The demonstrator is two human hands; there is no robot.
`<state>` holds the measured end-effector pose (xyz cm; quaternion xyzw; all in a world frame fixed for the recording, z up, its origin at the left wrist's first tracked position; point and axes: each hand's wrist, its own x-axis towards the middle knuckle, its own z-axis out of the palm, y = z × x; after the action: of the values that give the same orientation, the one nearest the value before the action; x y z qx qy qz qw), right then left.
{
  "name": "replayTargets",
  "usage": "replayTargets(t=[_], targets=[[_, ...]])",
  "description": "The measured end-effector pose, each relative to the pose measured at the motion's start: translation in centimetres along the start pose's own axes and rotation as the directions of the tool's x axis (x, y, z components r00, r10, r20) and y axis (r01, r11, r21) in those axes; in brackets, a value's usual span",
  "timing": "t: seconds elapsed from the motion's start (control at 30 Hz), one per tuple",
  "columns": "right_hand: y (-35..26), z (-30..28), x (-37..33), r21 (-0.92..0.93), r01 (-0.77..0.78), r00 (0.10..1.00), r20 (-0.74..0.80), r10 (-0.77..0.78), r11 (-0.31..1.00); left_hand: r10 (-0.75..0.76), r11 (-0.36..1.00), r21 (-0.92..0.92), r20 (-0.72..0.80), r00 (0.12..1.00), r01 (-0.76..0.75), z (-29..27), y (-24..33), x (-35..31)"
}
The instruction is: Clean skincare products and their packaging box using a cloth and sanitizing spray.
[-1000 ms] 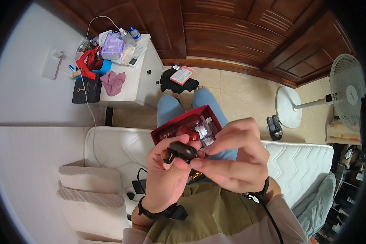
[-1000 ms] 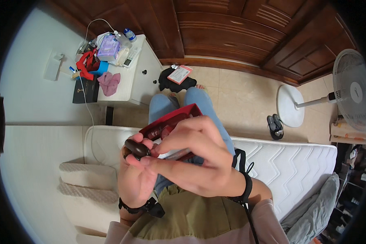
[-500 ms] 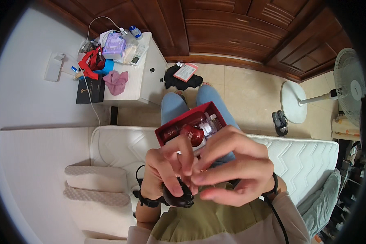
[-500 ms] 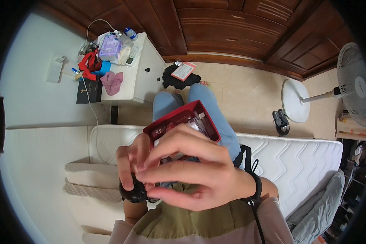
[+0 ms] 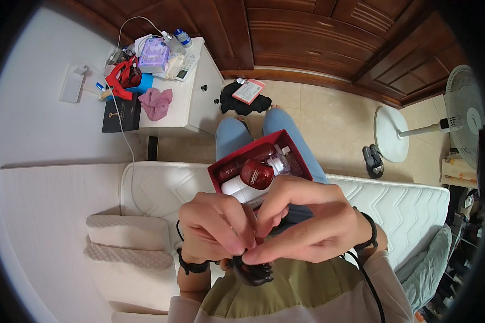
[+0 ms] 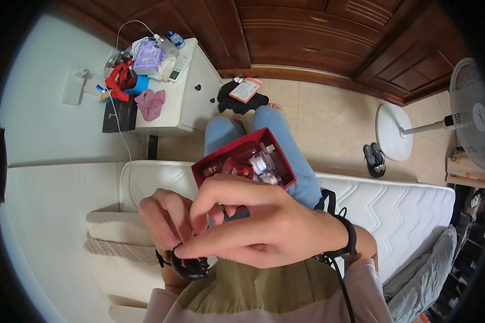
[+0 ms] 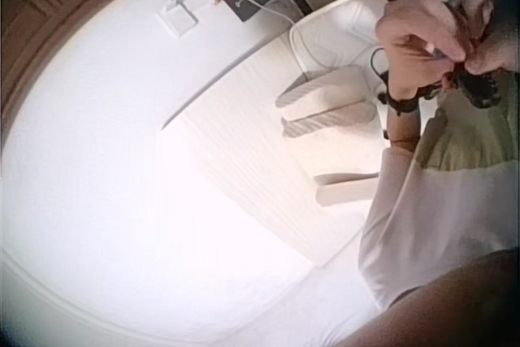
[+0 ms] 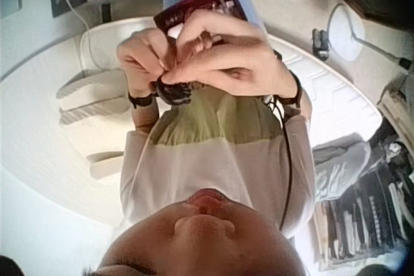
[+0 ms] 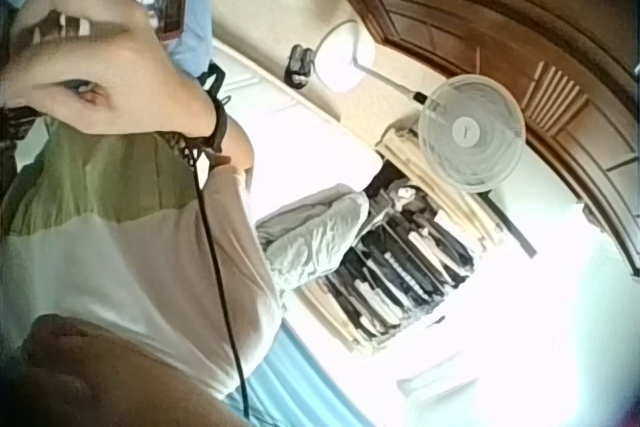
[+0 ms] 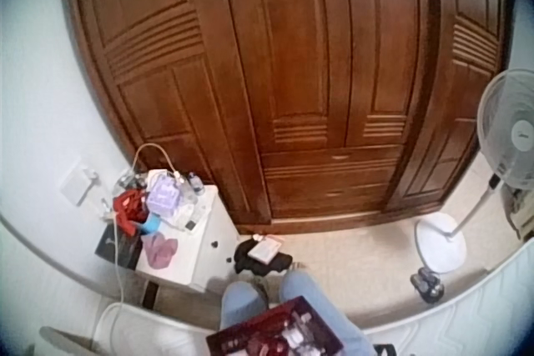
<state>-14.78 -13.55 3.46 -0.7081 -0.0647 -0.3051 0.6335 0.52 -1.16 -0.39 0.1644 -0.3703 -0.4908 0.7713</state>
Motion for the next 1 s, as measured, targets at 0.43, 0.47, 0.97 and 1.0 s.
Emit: replayTargets(t=[0.43, 0.47, 0.97, 1.0], targets=[[1.0, -0.4, 0.9, -0.328, 0.235, 0.969, 0.153, -0.194, 0.915, -0.159, 0.977, 0.146, 0.0, 0.987, 0.157, -0.4, 0.7, 0.7], [0.9, -0.3, 1.0, -0.397, 0.231, 0.972, 0.144, -0.188, 0.888, -0.159, 0.976, 0.147, -0.001, 0.987, 0.158, -0.4, 0.7, 0.6], [3.0, -0.9, 0.4, -0.425, 0.045, 0.999, 0.03, -0.035, 0.904, -0.256, 0.954, 0.15, -0.042, 0.966, 0.26, -1.2, -0.3, 0.0], [3.5, -0.7, 0.3, -0.419, 0.024, 1.0, 0.002, -0.026, 0.908, -0.252, 0.955, 0.15, -0.039, 0.967, 0.255, -1.0, -0.4, -0.2]])
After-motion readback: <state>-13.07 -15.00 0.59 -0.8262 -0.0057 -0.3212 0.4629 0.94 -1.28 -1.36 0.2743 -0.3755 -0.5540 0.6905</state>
